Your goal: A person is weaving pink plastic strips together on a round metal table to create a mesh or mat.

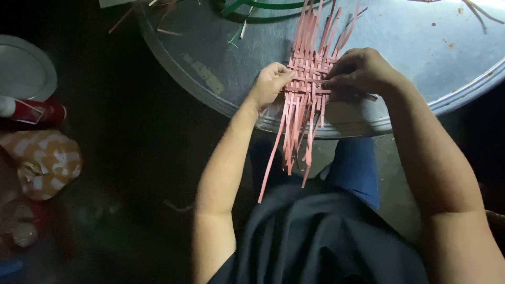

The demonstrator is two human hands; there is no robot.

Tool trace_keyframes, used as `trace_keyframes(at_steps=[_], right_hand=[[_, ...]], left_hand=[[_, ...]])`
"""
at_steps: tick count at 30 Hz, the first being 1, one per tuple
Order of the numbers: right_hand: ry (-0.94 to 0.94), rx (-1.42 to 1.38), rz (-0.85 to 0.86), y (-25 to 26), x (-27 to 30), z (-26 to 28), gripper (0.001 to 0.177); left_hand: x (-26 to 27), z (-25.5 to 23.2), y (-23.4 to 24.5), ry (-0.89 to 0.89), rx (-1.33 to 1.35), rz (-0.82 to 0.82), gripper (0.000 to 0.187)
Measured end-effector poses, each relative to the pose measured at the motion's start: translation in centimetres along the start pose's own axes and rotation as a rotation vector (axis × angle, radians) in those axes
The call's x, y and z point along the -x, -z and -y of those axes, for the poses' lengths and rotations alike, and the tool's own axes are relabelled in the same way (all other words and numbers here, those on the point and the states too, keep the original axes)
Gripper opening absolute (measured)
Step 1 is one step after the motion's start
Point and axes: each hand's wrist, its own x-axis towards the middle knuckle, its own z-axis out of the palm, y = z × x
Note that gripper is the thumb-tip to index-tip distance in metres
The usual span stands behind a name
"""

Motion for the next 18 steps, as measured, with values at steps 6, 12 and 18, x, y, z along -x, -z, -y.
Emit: trace_keyframes(at_steps=[6, 12, 18], right_hand=[[0.042, -0.112, -0.014, -0.1, 1.3, -0.1, 0.010], [0.082, -0.049, -0.086, -1.2, 1.1, -0.4, 0.021], [0.187, 0.020, -0.041, -1.0, 1.2, -1.4, 0.020]], left_hand=[[1.4, -0.3, 0.3, 0.149, 0.443, 0.097, 0.007], [0.6, 1.9, -0.4, -0.228, -0.065, -0.072, 0.006], [0.9, 1.3, -1.0, -0.209, -0.115, -0.087, 0.012]])
